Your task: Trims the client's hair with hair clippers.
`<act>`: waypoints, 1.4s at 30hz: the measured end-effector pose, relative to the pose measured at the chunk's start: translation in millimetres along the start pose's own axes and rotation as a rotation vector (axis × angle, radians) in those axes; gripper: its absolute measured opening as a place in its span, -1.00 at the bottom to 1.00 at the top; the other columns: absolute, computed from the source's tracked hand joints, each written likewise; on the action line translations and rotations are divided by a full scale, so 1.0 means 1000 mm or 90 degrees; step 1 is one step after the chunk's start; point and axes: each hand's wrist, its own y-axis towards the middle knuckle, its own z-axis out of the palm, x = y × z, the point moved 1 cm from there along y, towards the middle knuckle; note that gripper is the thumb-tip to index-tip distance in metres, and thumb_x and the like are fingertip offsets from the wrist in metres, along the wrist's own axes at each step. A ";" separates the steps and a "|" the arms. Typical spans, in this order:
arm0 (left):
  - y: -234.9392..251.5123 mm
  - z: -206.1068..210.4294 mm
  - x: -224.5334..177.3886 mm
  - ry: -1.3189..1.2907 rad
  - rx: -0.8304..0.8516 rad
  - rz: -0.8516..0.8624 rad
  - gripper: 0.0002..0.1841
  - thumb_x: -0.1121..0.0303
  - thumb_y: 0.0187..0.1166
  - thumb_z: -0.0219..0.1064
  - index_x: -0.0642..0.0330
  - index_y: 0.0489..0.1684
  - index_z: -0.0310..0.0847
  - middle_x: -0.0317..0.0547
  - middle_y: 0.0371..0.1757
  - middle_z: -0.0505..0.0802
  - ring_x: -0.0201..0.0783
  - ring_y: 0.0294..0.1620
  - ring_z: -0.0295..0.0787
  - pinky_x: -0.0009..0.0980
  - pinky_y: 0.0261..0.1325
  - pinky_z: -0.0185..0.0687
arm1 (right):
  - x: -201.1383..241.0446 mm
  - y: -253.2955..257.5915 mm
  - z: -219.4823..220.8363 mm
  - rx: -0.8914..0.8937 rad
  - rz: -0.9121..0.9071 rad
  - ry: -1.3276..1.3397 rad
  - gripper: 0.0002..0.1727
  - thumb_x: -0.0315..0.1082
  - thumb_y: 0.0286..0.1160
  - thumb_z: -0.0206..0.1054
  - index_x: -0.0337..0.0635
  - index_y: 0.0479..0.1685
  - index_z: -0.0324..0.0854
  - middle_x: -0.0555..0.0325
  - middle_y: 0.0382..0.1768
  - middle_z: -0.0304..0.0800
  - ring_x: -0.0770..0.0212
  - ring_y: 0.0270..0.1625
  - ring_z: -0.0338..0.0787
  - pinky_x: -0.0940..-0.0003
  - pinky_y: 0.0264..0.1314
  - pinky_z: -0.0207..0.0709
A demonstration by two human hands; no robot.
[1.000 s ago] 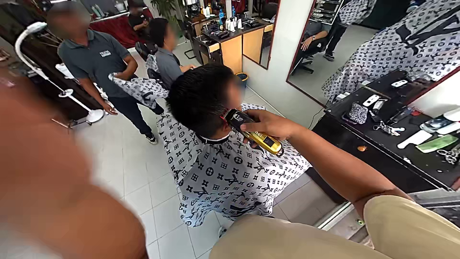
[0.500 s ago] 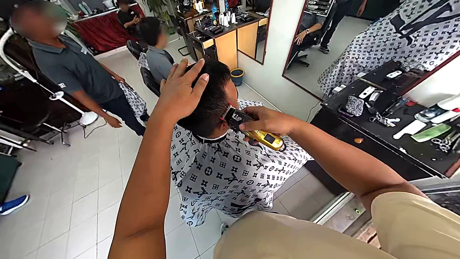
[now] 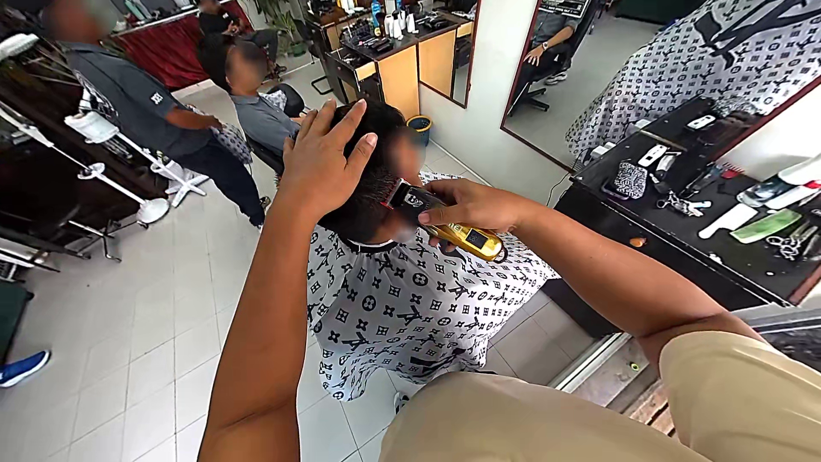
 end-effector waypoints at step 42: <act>0.000 0.006 -0.004 0.027 -0.034 -0.002 -0.25 -0.38 0.68 -0.12 -0.37 0.87 0.17 -0.07 0.87 0.29 0.12 0.89 0.01 0.49 0.65 -0.10 | 0.009 0.006 -0.030 0.039 0.018 -0.015 -0.62 -0.26 0.63 0.35 -0.23 0.30 0.47 -0.02 -0.14 0.81 0.13 -0.28 0.91 0.27 -0.41 0.83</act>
